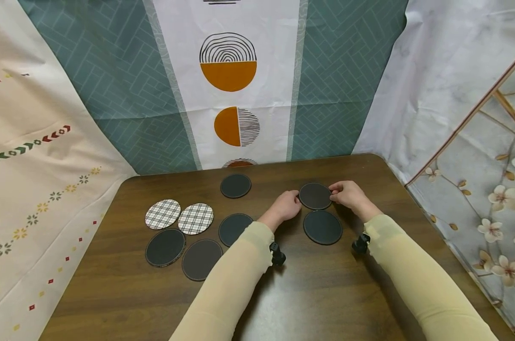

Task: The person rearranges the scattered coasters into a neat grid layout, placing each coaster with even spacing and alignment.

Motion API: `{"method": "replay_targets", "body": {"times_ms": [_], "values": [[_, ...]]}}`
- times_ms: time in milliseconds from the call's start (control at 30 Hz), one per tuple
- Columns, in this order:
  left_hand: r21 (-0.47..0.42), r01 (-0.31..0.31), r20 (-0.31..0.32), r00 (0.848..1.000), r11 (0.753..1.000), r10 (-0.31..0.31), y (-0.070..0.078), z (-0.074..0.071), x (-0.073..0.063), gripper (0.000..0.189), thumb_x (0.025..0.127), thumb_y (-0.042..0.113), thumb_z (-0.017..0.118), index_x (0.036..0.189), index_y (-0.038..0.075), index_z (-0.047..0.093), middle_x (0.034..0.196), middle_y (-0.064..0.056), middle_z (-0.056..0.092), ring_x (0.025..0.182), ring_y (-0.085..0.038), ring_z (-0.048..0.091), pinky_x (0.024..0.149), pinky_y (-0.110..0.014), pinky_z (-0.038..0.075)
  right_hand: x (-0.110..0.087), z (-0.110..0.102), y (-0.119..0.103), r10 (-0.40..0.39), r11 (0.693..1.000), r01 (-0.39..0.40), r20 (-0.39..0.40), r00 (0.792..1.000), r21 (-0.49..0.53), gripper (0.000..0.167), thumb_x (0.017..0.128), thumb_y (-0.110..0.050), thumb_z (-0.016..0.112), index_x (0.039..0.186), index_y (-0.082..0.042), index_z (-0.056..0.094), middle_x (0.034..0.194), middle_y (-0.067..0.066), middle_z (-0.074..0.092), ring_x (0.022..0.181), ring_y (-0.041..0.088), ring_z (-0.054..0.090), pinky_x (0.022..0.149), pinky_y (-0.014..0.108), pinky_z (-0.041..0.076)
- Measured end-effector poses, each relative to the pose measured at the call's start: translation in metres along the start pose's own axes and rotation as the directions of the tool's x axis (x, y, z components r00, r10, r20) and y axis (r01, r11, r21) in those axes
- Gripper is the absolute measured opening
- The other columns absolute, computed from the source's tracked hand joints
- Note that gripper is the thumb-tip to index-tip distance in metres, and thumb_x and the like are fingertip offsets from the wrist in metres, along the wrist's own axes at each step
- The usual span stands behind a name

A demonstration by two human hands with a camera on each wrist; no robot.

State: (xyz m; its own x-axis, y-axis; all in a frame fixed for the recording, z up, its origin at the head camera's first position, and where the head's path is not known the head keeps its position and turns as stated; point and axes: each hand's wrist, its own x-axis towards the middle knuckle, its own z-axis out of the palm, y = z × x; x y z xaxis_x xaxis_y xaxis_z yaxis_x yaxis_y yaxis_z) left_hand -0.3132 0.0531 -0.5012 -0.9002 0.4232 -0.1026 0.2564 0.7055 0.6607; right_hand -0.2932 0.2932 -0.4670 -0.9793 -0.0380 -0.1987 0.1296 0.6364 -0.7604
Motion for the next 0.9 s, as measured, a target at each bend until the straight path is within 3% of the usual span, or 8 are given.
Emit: {"method": "replay_targets", "body": {"times_ms": [133,200,400,667,700,900], "values": [[-0.031,-0.031,0.003,1.000,0.999,0.031,0.002,-0.006,-0.008,0.030,0.107,0.006,0.057,0.134,-0.003,0.064,0.121,-0.013,0.064,0.104,-0.023,0.058,0.087,-0.033,0.044,0.000,0.000,0.001,-0.008,1.000,0.008,0.001,1.000,-0.009,0.043,0.105,-0.002,0.069,0.145,0.011,0.062,0.113,0.017,0.064,0.098,0.029,0.066,0.083,0.033,0.056],[-0.053,-0.025,0.016,1.000,0.998,0.026,0.010,-0.013,-0.017,0.029,0.108,0.005,0.057,0.134,-0.004,0.064,0.118,-0.013,0.064,0.101,-0.024,0.059,0.086,-0.033,0.044,0.000,0.001,0.001,-0.015,1.000,0.015,0.001,1.000,-0.014,0.043,0.104,-0.002,0.070,0.144,0.011,0.063,0.112,0.017,0.064,0.096,0.028,0.066,0.081,0.031,0.055],[-0.091,-0.022,0.015,1.000,0.996,0.023,0.016,-0.017,-0.026,0.031,0.109,0.003,0.056,0.138,-0.005,0.063,0.114,-0.013,0.064,0.094,-0.023,0.056,0.082,-0.031,0.041,0.000,0.001,0.002,-0.026,0.999,0.026,0.005,1.000,-0.025,0.043,0.105,-0.002,0.070,0.145,0.011,0.062,0.109,0.015,0.063,0.095,0.026,0.064,0.079,0.029,0.053],[-0.107,-0.022,-0.006,1.000,0.994,0.022,0.014,-0.017,-0.027,0.032,0.109,0.003,0.056,0.139,-0.006,0.063,0.120,-0.015,0.065,0.097,-0.025,0.058,0.081,-0.031,0.042,0.001,0.001,0.000,-0.029,0.999,0.030,0.023,0.999,-0.034,0.043,0.106,-0.004,0.069,0.146,0.010,0.062,0.109,0.014,0.062,0.095,0.026,0.063,0.080,0.030,0.053],[-0.098,-0.035,-0.021,0.999,0.995,0.033,0.007,-0.011,-0.020,0.033,0.110,0.007,0.057,0.140,-0.004,0.064,0.121,-0.014,0.065,0.099,-0.024,0.058,0.082,-0.031,0.042,0.001,0.001,0.000,-0.026,0.999,0.027,0.025,0.999,-0.033,0.044,0.106,-0.004,0.068,0.147,0.010,0.061,0.110,0.014,0.062,0.097,0.027,0.063,0.082,0.031,0.054],[-0.120,-0.036,-0.024,0.999,0.992,0.034,0.007,-0.011,-0.020,0.040,0.108,0.005,0.055,0.146,-0.007,0.062,0.127,-0.016,0.064,0.107,-0.026,0.058,0.085,-0.032,0.042,0.000,0.001,-0.001,-0.020,0.999,0.021,0.031,0.999,-0.027,0.045,0.107,-0.005,0.068,0.149,0.009,0.060,0.113,0.015,0.061,0.101,0.028,0.063,0.087,0.033,0.056]]}}
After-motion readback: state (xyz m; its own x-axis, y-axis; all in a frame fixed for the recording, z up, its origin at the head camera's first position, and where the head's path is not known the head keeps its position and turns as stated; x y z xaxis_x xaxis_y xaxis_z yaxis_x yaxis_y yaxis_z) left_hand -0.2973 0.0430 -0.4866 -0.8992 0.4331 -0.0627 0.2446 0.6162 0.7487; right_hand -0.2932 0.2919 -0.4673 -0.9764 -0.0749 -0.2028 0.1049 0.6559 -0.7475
